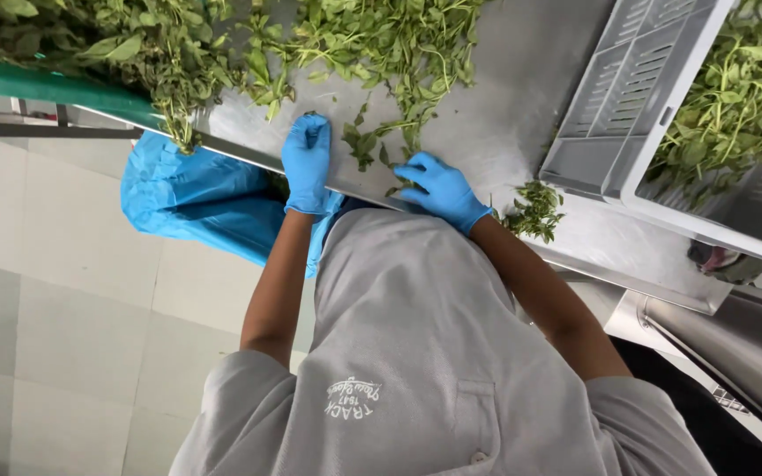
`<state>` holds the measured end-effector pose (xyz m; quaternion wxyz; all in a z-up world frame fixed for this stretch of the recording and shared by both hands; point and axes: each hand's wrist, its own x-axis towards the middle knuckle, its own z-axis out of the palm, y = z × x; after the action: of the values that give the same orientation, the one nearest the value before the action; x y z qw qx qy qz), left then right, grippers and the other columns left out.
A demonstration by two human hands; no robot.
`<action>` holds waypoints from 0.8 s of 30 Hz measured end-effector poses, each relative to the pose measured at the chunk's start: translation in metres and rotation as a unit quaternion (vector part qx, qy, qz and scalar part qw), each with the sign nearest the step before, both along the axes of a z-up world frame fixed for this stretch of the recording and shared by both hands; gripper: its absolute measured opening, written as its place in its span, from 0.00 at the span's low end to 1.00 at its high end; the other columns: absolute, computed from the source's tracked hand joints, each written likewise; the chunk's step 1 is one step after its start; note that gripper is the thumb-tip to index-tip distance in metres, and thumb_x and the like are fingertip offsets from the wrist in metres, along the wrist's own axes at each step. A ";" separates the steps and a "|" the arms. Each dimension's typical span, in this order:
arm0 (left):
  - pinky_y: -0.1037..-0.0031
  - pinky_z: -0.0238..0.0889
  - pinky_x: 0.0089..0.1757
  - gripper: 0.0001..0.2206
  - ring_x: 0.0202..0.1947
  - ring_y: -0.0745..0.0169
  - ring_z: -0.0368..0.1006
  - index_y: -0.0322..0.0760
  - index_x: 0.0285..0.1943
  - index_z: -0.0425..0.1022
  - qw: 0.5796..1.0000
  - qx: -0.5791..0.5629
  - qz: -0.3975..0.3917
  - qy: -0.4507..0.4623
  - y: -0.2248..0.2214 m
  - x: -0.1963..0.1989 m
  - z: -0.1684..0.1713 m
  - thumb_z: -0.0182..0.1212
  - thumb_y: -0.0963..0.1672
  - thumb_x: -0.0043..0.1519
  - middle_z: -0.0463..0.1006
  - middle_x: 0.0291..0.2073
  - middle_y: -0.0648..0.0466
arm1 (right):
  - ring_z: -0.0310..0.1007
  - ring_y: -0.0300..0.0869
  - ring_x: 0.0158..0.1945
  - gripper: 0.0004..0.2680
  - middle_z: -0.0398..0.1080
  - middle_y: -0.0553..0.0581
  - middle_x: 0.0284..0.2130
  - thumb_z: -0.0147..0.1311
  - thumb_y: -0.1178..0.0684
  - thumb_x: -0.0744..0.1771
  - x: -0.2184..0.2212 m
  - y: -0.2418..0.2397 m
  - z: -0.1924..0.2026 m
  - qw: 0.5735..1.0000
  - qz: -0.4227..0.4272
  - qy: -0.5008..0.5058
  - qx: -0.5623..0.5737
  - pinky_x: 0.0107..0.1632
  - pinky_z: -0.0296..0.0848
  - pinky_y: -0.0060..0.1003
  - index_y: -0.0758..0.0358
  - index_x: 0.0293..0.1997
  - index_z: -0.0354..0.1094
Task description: The person, wearing blue gloves, picks up leafy stems from a stainless steel table, strips the leaves off the stems by hand, and places the collected leaves into a slotted plastic crate beside the table. Discarded stems and loose leaves are pushed aside on the table as the person works through the pile.
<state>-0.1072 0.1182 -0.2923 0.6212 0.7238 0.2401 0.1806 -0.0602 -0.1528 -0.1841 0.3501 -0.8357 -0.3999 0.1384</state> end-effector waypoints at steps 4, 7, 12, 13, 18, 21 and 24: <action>0.80 0.69 0.44 0.04 0.38 0.75 0.73 0.32 0.47 0.78 0.999 -0.033 0.005 0.007 0.004 -0.013 0.009 0.64 0.38 0.66 0.81 0.37 0.58 | 0.77 0.49 0.48 0.08 0.74 0.53 0.46 0.58 0.59 0.66 0.002 -0.025 -0.044 0.996 0.040 -0.066 -0.052 0.49 0.77 0.42 0.55 0.48 0.76; 0.81 0.69 0.44 0.04 0.39 0.76 0.73 0.31 0.47 0.78 0.995 -0.088 0.039 0.015 0.005 -0.026 0.002 0.63 0.38 0.65 0.81 0.38 0.58 | 0.76 0.52 0.45 0.07 0.75 0.56 0.44 0.58 0.59 0.65 0.013 -0.042 -0.021 0.998 -0.046 -0.040 -0.011 0.48 0.76 0.44 0.57 0.47 0.76; 0.80 0.68 0.47 0.04 0.41 0.75 0.73 0.30 0.48 0.78 0.997 -0.068 0.041 0.017 0.006 -0.040 -0.011 0.62 0.37 0.66 0.81 0.39 0.57 | 0.75 0.51 0.47 0.09 0.75 0.55 0.46 0.61 0.56 0.66 0.015 -0.037 -0.003 0.992 -0.093 -0.012 -0.085 0.50 0.76 0.45 0.55 0.50 0.75; 0.80 0.68 0.47 0.04 0.41 0.75 0.73 0.30 0.48 0.78 0.997 -0.068 0.042 0.019 0.002 -0.039 -0.003 0.62 0.37 0.66 0.81 0.39 0.57 | 0.75 0.51 0.47 0.09 0.75 0.55 0.46 0.61 0.56 0.66 0.012 -0.022 0.006 0.992 -0.092 -0.011 -0.086 0.50 0.76 0.45 0.55 0.50 0.75; 0.79 0.68 0.45 0.04 0.39 0.74 0.71 0.29 0.48 0.78 0.997 -0.055 0.041 0.027 -0.009 -0.040 0.026 0.62 0.39 0.68 0.80 0.37 0.58 | 0.67 0.53 0.59 0.19 0.66 0.61 0.58 0.58 0.54 0.62 -0.005 0.008 0.003 0.966 0.083 -0.215 -0.115 0.56 0.70 0.45 0.58 0.60 0.68; 0.79 0.68 0.41 0.05 0.36 0.76 0.71 0.31 0.48 0.79 0.996 -0.045 0.054 0.059 -0.005 -0.046 0.030 0.64 0.40 0.67 0.80 0.36 0.57 | 0.70 0.51 0.58 0.16 0.69 0.57 0.55 0.54 0.58 0.64 -0.018 -0.056 -0.014 0.976 0.055 -0.151 -0.151 0.58 0.72 0.43 0.59 0.59 0.69; 0.77 0.72 0.42 0.04 0.36 0.72 0.77 0.34 0.47 0.79 0.992 0.078 0.052 0.086 -0.006 -0.052 0.061 0.65 0.40 0.66 0.83 0.35 0.53 | 0.72 0.51 0.54 0.10 0.72 0.54 0.49 0.57 0.58 0.66 -0.028 -0.126 -0.014 0.967 -0.049 -0.096 -0.231 0.57 0.73 0.44 0.54 0.53 0.74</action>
<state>-0.1592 0.1125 -0.2317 0.5297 0.7692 0.3153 0.1683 -0.0885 -0.2790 -0.1976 0.1137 -0.9219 -0.3474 0.1285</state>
